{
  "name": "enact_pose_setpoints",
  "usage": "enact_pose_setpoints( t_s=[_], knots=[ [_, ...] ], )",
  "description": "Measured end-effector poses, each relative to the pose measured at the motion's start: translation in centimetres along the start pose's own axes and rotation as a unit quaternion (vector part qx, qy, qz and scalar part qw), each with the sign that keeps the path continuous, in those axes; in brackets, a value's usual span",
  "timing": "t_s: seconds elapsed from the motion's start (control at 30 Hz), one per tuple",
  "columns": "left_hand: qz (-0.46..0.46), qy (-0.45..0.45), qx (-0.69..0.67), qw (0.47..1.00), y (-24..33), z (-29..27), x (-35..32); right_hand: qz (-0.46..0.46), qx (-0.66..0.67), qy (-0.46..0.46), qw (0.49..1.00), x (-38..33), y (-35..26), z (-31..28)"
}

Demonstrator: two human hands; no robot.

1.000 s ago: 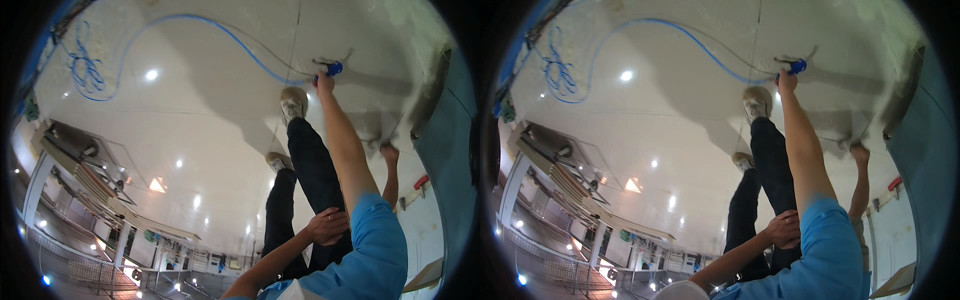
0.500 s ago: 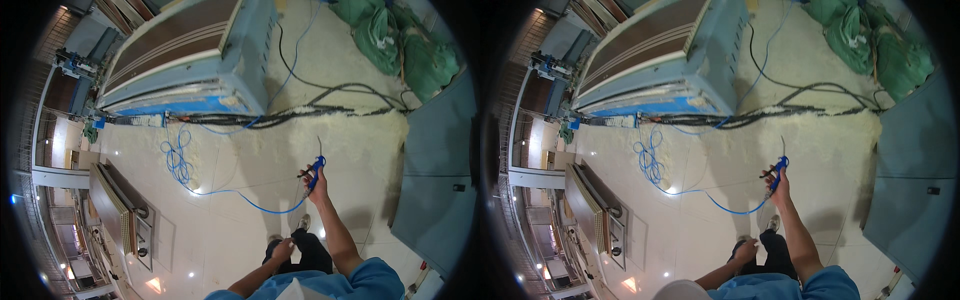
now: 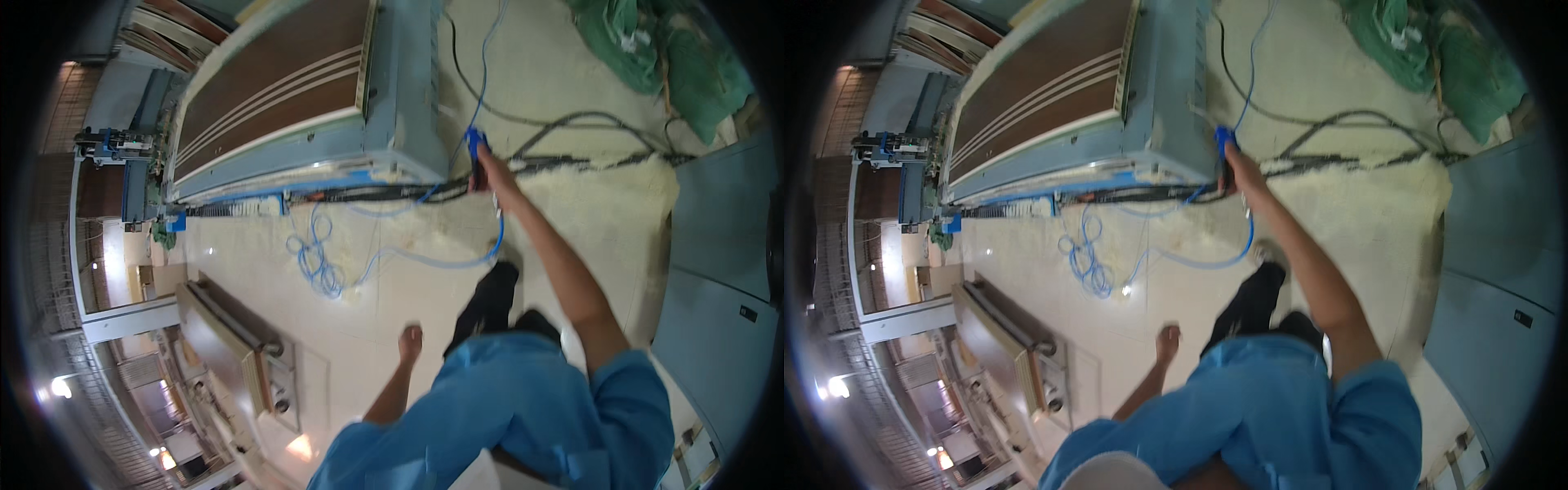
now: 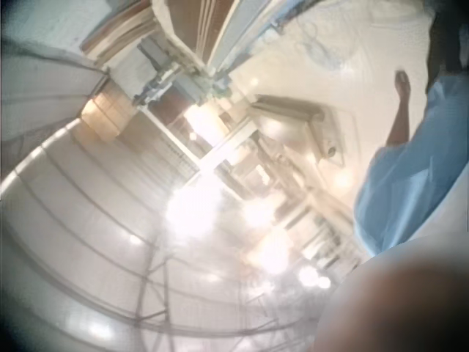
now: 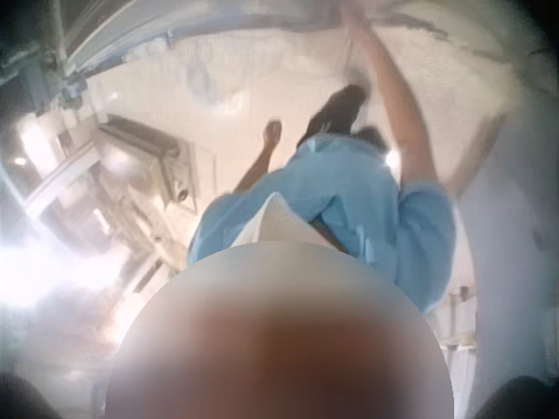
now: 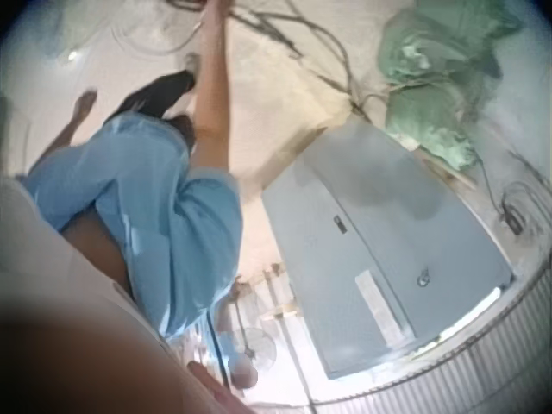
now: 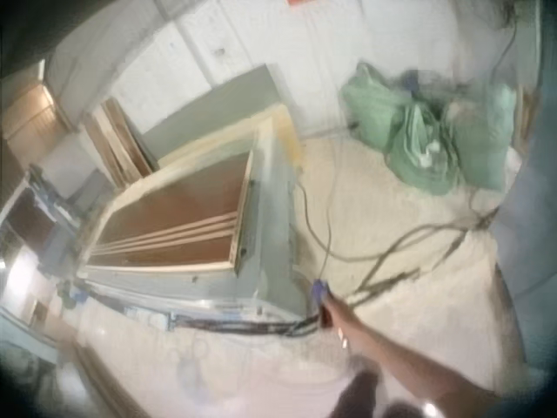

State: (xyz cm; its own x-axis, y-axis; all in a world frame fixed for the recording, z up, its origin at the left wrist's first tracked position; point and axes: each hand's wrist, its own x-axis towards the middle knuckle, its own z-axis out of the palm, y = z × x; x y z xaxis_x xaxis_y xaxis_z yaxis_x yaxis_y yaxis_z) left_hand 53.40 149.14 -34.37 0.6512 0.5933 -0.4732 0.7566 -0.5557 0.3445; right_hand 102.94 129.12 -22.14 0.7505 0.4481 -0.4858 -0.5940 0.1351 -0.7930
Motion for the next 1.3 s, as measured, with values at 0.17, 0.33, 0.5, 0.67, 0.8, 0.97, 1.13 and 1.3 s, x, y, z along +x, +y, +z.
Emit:
enact_pose_setpoints(
  t_s=[0.17, 0.33, 0.5, 0.67, 0.8, 0.97, 1.13, 1.3],
  knots=[
    [0.097, 0.106, -0.134, 0.980, 10.8, -11.5, 16.1, 0.004, -0.094, -0.025, 0.995, 8.9, -7.7, 0.1],
    [0.158, 0.148, -0.222, 0.951, 25.6, -22.1, 28.9, 0.039, -0.168, -0.084, 0.981, 18.1, -10.8, 0.8],
    [0.176, 0.179, -0.048, 0.967, 36.3, -27.4, 39.5, 0.099, -0.213, -0.170, 0.957, 27.2, -10.6, 1.6],
    [0.143, 0.180, 0.101, 0.968, 42.9, -29.4, 51.5, 0.125, -0.165, -0.235, 0.950, 32.6, -11.3, 1.7],
    [0.182, 0.176, 0.197, 0.947, 46.2, -29.7, 57.3, 0.170, -0.161, -0.257, 0.938, 34.7, -12.2, 1.5],
    [0.138, 0.139, 0.297, 0.934, 48.1, -30.2, 59.9, 0.127, -0.249, -0.286, 0.917, 37.0, -12.3, 2.6],
    [0.129, 0.065, 0.201, 0.969, 47.6, -31.2, 60.9, 0.055, -0.354, -0.266, 0.895, 38.5, -11.4, 4.0],
    [0.086, 0.040, 0.156, 0.983, 47.5, -31.7, 61.0, 0.065, -0.225, -0.220, 0.947, 41.5, -14.1, 4.3]
  ],
)
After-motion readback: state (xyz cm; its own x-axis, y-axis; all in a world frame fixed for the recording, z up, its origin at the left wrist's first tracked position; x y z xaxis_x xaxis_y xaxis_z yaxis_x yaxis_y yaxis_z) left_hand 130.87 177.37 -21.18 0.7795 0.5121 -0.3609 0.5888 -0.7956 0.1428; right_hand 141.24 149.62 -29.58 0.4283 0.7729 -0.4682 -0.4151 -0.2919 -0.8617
